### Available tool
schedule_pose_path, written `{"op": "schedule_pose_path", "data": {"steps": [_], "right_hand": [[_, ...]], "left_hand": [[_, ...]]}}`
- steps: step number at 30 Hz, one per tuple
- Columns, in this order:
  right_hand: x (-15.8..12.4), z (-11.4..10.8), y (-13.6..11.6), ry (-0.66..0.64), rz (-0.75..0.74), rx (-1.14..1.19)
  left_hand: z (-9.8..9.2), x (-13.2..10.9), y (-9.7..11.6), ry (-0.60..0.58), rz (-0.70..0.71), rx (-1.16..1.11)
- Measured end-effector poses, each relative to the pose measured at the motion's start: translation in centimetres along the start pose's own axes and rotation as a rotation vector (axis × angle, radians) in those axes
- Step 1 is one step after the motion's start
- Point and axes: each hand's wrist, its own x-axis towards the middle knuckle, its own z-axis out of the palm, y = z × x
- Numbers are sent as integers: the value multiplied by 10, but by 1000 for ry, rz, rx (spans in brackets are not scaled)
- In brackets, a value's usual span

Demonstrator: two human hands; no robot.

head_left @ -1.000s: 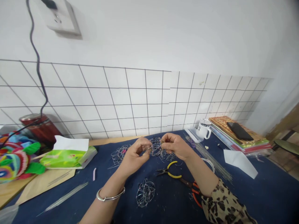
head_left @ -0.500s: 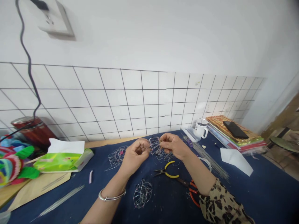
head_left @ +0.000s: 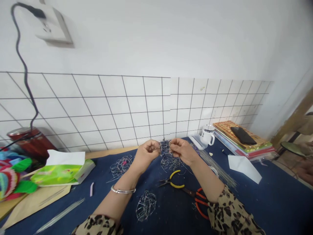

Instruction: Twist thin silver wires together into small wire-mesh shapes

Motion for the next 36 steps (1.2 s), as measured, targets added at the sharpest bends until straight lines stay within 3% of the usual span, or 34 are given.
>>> {"op": "schedule_pose_path", "data": {"steps": [10, 22, 26, 32, 36], "right_hand": [[4, 0, -14, 43, -18, 107], [5, 2, -26, 32, -14, 37], [11, -2, -39, -8, 11, -135], [29, -10, -85, -136, 6, -539], [41, -11, -106, -199, 56, -736]], "left_hand": [[1, 17, 17, 28, 7, -66], [-4, 23, 32, 20, -7, -75], [-2, 16, 23, 60, -2, -122], [-2, 3, 1, 127, -13, -191], [-6, 6, 4, 99, -47, -162]]}}
